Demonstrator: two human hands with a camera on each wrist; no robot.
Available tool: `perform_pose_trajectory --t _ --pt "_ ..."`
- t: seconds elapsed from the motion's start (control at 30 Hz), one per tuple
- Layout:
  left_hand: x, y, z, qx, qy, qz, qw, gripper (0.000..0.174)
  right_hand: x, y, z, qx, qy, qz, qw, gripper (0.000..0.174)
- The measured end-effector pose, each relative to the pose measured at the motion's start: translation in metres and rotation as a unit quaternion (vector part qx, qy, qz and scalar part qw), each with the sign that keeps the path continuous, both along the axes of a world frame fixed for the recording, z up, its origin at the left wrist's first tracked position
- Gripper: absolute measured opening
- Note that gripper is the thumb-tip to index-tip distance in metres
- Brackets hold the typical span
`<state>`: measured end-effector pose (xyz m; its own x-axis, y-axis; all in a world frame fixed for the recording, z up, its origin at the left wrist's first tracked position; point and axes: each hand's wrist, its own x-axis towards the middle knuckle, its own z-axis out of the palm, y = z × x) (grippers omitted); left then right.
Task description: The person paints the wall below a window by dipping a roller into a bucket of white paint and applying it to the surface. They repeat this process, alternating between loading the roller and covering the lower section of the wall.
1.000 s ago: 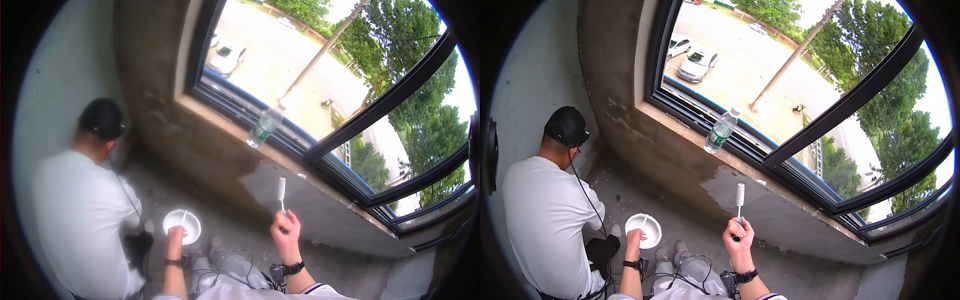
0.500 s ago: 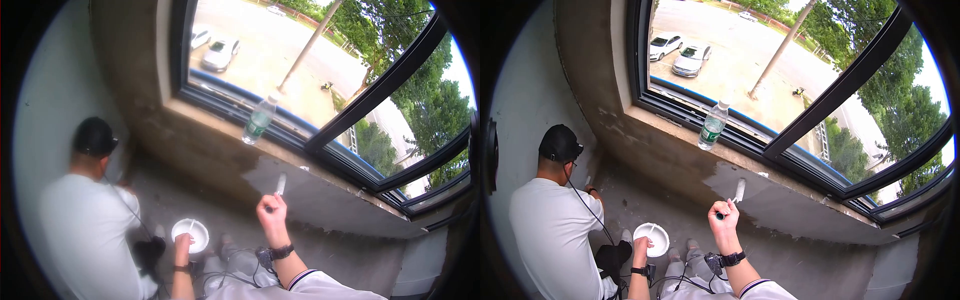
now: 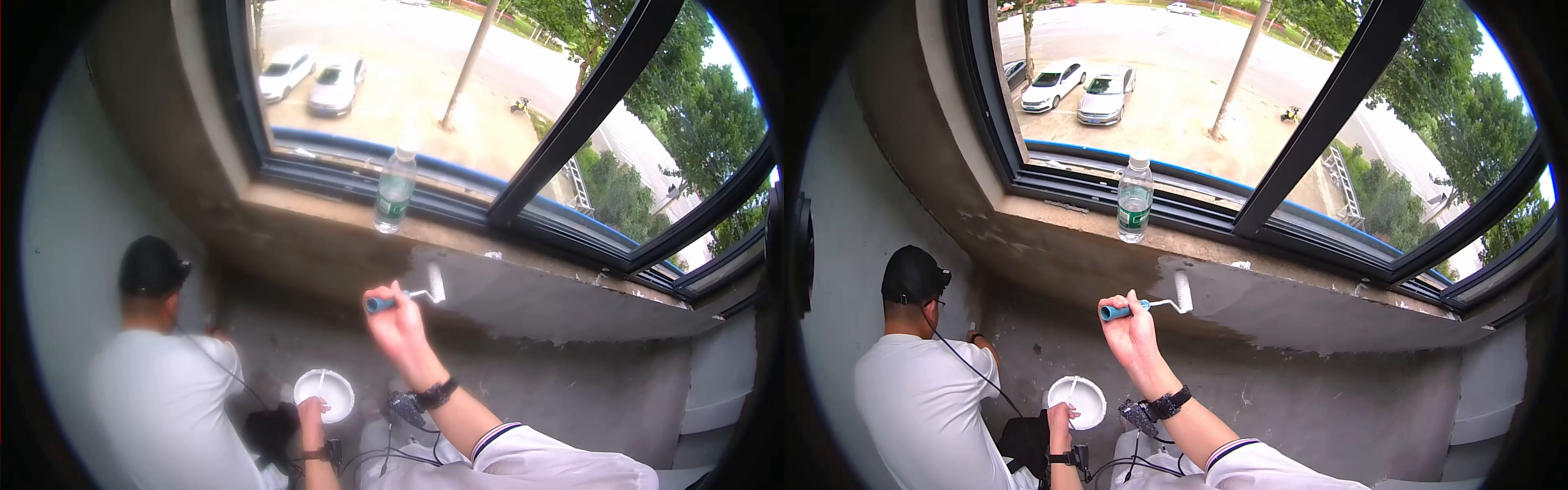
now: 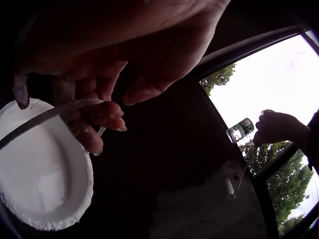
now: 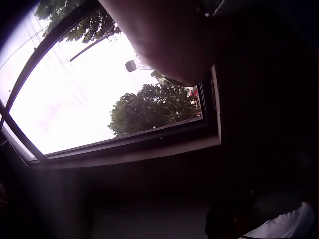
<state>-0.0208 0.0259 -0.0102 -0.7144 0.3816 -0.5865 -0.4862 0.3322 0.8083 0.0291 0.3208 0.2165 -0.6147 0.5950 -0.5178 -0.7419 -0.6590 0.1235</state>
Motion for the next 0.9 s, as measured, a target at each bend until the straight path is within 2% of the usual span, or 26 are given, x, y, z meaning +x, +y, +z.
perform_pose_trajectory --t 0.1,0.17,0.27,0.37,0.47,0.5,0.63,0.73,0.8,0.83,0.9 --pt "0.002 -0.004 0.003 0.006 0.015 -0.003 1.000 0.028 0.032 -0.012 -0.028 -0.024 0.008 0.048 0.999 0.029" --pt "0.002 -0.004 0.007 0.014 -0.024 0.018 0.999 0.021 0.074 -0.016 -0.054 -0.058 -0.009 0.073 0.996 0.028" --pt "0.002 -0.007 -0.001 0.013 -0.036 0.031 0.999 0.019 0.152 -0.017 -0.068 0.055 -0.165 0.160 0.972 0.025" --pt "0.005 -0.005 0.005 0.022 -0.041 0.040 0.998 0.017 0.205 -0.013 -0.043 0.192 -0.326 0.224 0.898 0.022" --pt "0.008 -0.003 0.010 0.030 -0.040 0.036 0.998 0.017 0.246 0.011 -0.035 0.201 -0.307 0.215 0.905 0.021" --pt "0.008 -0.002 0.009 0.029 -0.044 0.033 0.998 0.017 0.249 0.019 -0.032 0.207 -0.321 0.206 0.901 0.022" --pt "0.012 -0.004 0.002 0.014 -0.056 0.041 0.998 0.017 0.236 0.032 -0.044 0.157 -0.236 0.186 0.941 0.024" --pt "0.014 -0.012 0.001 -0.007 -0.050 0.032 0.998 0.016 0.214 0.045 -0.093 0.090 -0.205 0.179 0.958 0.026" --pt "0.015 -0.016 -0.008 -0.003 -0.017 -0.006 1.000 0.027 0.198 0.056 -0.131 0.049 -0.202 0.178 0.962 0.028" --pt "0.014 -0.015 -0.008 -0.003 -0.014 -0.007 1.000 0.027 0.191 0.062 -0.149 0.034 -0.197 0.178 0.963 0.029" --pt "0.016 -0.015 -0.001 -0.024 -0.021 -0.009 0.999 0.026 0.183 0.062 -0.159 0.029 -0.181 0.174 0.968 0.028"
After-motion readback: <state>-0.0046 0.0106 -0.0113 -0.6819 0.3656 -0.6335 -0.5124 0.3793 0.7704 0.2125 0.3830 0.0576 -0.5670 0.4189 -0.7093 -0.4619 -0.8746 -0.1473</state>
